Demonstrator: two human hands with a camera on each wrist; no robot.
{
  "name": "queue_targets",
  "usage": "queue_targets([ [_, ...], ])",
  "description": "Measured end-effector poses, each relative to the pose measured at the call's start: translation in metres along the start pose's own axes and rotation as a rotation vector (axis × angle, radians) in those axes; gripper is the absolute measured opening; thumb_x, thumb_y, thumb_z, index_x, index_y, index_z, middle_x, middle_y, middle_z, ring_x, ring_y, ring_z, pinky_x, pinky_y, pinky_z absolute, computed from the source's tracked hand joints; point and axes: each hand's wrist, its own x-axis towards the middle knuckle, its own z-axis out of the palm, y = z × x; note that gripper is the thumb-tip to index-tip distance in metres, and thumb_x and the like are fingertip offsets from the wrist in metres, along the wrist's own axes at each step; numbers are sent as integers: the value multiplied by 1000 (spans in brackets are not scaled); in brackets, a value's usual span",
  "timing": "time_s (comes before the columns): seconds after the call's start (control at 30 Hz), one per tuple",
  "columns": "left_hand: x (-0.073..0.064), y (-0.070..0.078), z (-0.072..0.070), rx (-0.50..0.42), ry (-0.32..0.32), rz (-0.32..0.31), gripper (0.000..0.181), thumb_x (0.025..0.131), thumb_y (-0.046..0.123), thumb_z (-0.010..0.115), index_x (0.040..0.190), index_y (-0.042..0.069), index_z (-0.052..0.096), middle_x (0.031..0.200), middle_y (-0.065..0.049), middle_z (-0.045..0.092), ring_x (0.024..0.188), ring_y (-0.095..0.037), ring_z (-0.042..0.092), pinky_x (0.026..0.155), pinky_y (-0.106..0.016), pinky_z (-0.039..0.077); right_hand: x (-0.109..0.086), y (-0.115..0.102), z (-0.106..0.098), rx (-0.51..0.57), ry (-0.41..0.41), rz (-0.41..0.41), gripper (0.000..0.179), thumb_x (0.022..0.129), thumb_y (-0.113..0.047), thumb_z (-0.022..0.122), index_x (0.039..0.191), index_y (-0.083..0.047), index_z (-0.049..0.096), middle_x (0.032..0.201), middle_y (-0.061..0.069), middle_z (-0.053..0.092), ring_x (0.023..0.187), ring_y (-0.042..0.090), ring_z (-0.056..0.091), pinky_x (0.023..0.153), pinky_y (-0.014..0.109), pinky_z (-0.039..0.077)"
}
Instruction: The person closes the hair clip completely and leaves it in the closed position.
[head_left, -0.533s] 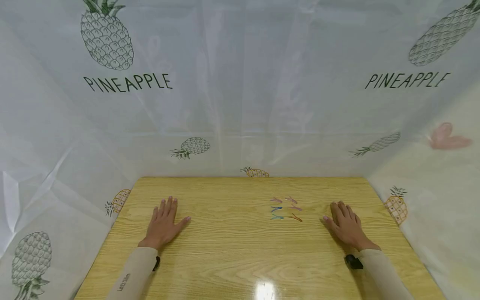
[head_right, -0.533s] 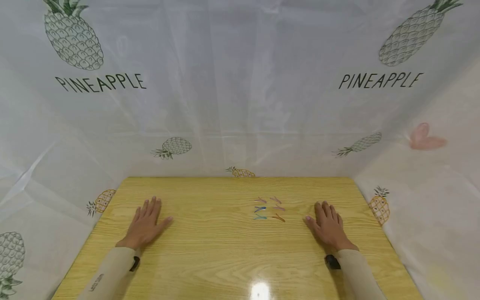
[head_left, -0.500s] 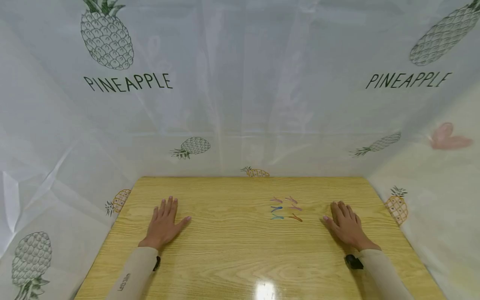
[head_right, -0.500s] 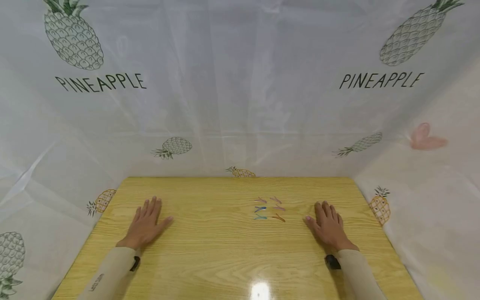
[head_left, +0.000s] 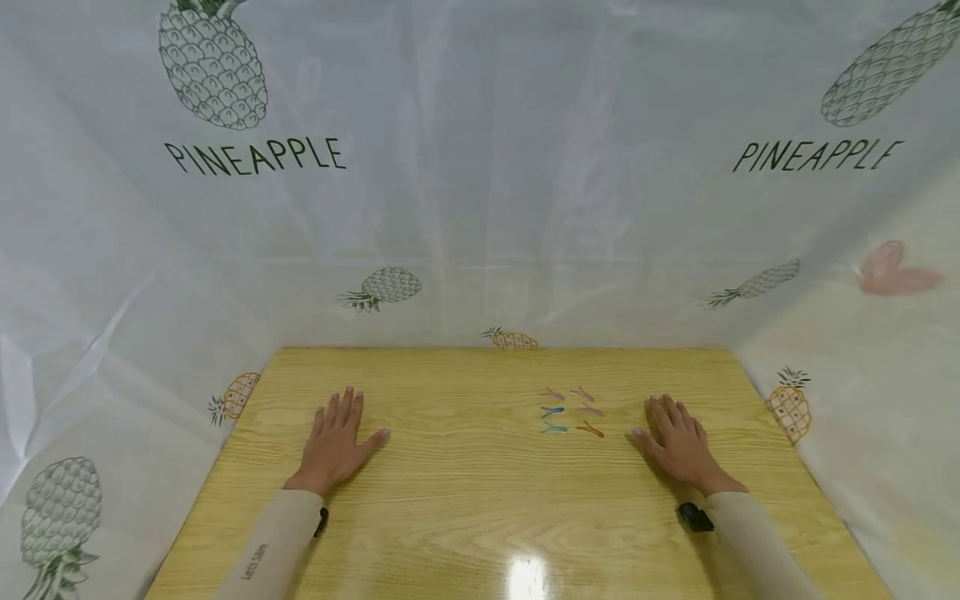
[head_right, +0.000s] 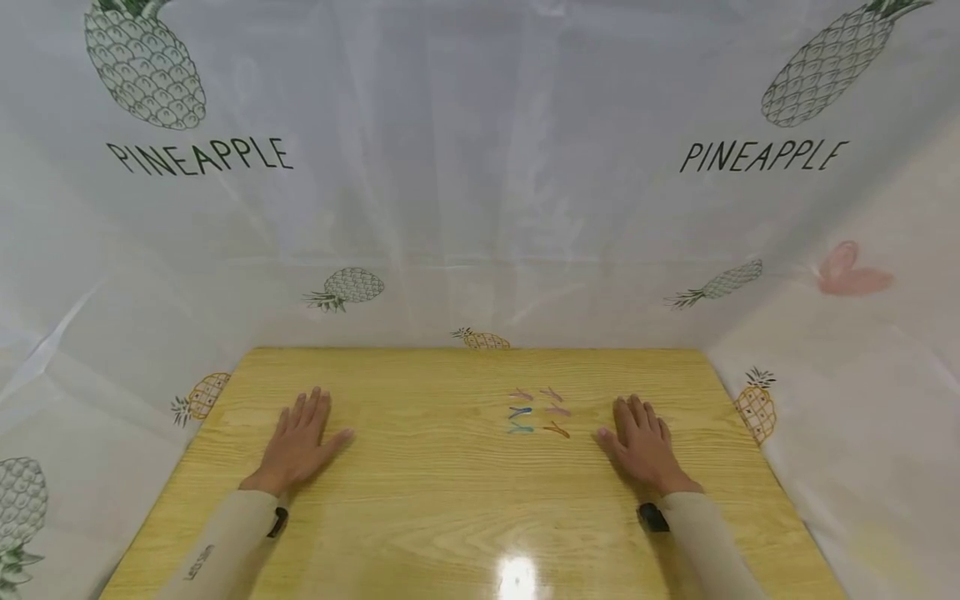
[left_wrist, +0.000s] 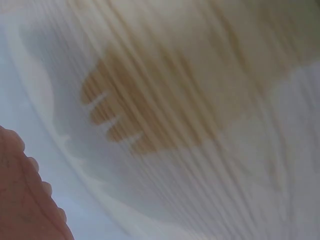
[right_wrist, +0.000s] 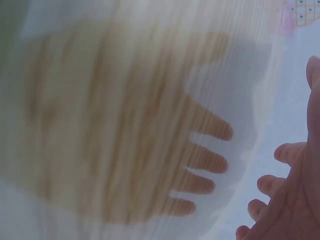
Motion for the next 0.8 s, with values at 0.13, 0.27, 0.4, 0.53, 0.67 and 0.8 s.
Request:
queue_targets([
  [0.13, 0, 12, 1, 12, 1, 14, 99, 105, 63, 52, 166, -6, 18, 173, -29, 11, 159, -52, 6, 126, -67, 1, 0, -6, 3, 3, 5, -14, 77, 108, -38, 60, 160, 10, 29, 164, 42, 17, 149, 67, 13, 112, 83, 12],
  [0.27, 1, 23, 3, 16, 16, 26, 97, 104, 60, 56, 165, -6, 21, 172, -30, 15, 159, -52, 11, 126, -66, 4, 1, -13, 5, -15, 24, -51, 77, 107, -36, 62, 160, 10, 30, 164, 42, 20, 148, 66, 17, 112, 82, 15],
  [0.4, 3, 30, 7, 21, 13, 39, 96, 104, 60, 56, 166, -5, 21, 173, -28, 15, 159, -51, 11, 127, -65, 4, 2, -20, 9, -37, 39, -80, 76, 107, -35, 64, 160, 9, 31, 163, 41, 23, 148, 64, 20, 111, 82, 18],
  [0.53, 7, 37, 13, 23, 11, 59, 96, 105, 61, 55, 166, -4, 21, 173, -27, 15, 159, -50, 12, 127, -65, 5, 2, -27, 10, -42, 30, -84, 75, 108, -34, 63, 161, 7, 30, 165, 39, 22, 150, 62, 20, 113, 81, 17],
  [0.67, 10, 46, 18, 32, 4, 79, 96, 105, 61, 54, 167, -3, 20, 174, -25, 15, 160, -49, 12, 127, -64, 6, 2, -36, 11, -46, 35, -99, 74, 107, -32, 64, 160, 7, 31, 165, 38, 23, 150, 62, 21, 113, 80, 17],
  [0.8, 13, 55, 21, 24, -4, 96, 96, 104, 63, 53, 167, -1, 20, 175, -23, 15, 161, -47, 11, 128, -63, 6, 3, -47, 12, -61, 44, -127, 73, 107, -31, 66, 160, 7, 33, 164, 38, 26, 149, 61, 24, 114, 79, 19],
])
